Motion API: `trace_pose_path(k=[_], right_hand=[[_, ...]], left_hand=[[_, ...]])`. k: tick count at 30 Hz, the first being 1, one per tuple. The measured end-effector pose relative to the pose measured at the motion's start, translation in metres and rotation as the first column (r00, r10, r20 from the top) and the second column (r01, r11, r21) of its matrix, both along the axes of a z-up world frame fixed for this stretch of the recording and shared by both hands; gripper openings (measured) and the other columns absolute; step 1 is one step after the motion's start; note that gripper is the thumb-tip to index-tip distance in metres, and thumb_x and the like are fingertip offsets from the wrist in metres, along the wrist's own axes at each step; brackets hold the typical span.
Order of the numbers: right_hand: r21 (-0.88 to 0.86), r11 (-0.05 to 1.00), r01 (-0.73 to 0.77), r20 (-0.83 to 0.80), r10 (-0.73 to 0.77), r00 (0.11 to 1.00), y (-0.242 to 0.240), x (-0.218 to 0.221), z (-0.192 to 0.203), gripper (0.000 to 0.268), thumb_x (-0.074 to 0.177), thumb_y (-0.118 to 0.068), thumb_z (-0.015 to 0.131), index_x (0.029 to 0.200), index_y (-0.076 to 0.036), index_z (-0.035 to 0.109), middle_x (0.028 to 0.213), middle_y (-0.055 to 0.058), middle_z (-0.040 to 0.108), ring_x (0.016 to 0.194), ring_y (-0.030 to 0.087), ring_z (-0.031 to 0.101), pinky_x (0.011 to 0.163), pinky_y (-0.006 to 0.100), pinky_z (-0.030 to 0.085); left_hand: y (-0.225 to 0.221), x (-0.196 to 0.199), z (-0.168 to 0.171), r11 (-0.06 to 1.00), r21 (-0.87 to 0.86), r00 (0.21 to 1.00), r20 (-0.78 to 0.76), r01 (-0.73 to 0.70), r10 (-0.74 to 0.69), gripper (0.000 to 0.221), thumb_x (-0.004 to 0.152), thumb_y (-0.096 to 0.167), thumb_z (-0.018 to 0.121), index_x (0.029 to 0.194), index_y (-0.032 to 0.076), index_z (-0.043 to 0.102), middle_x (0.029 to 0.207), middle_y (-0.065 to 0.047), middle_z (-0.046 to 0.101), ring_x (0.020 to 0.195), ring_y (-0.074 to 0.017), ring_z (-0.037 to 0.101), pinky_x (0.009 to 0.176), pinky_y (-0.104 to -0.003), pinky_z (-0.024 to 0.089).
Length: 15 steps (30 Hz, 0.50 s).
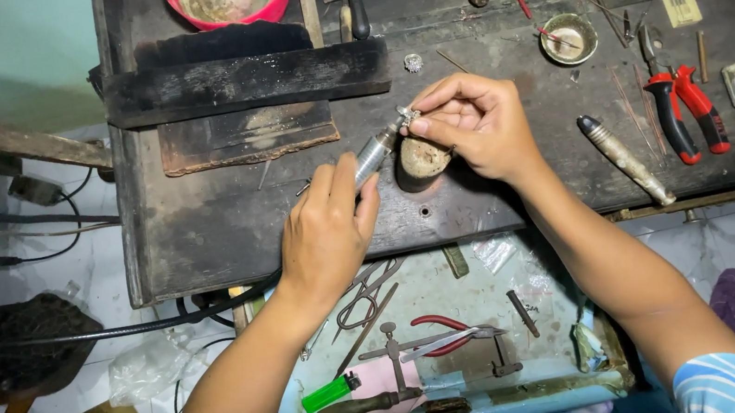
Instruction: Polishing a small jewelry component using a rotary tool while it is held in a wooden clamp.
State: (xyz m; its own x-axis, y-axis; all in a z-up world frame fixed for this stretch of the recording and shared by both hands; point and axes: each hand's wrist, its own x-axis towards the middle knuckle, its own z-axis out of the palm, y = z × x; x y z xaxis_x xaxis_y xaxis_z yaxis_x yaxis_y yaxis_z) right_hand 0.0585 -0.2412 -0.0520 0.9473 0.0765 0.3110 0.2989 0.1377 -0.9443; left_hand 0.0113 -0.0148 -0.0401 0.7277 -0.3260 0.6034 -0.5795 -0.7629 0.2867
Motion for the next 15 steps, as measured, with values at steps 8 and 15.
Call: trace_pose_path(k=[8, 15], right_hand=[[0.012, 1.0, 0.002, -0.006, -0.002, 1.0, -0.0006, 0.0015, -0.0034, 0.02, 0.088, 0.012, 0.079, 0.102, 0.016, 0.065, 0.102, 0.028, 0.069, 0.089, 0.024, 0.076, 0.084, 0.033, 0.067], [0.011, 1.0, 0.008, 0.007, -0.008, 1.0, -0.0016, 0.0029, -0.0072, 0.021, 0.086, 0.013, 0.08, 0.101, 0.016, 0.065, 0.101, 0.029, 0.069, 0.088, 0.025, 0.076, 0.083, 0.034, 0.068]], left_hand=[[-0.0002, 0.0005, -0.0004, 1.0, 0.002, 1.0, -0.002, -0.007, 0.007, 0.026, 0.098, 0.022, 0.066, 0.112, 0.0, 0.067, 0.074, -0.011, 0.057, 0.057, -0.0338, 0.068, 0.047, -0.041, 0.055], [-0.0017, -0.0004, -0.0006, 1.0, 0.004, 1.0, 0.004, -0.015, 0.015, 0.026, 0.098, 0.023, 0.066, 0.112, 0.0, 0.067, 0.073, -0.011, 0.057, 0.057, -0.0332, 0.068, 0.047, -0.04, 0.056]])
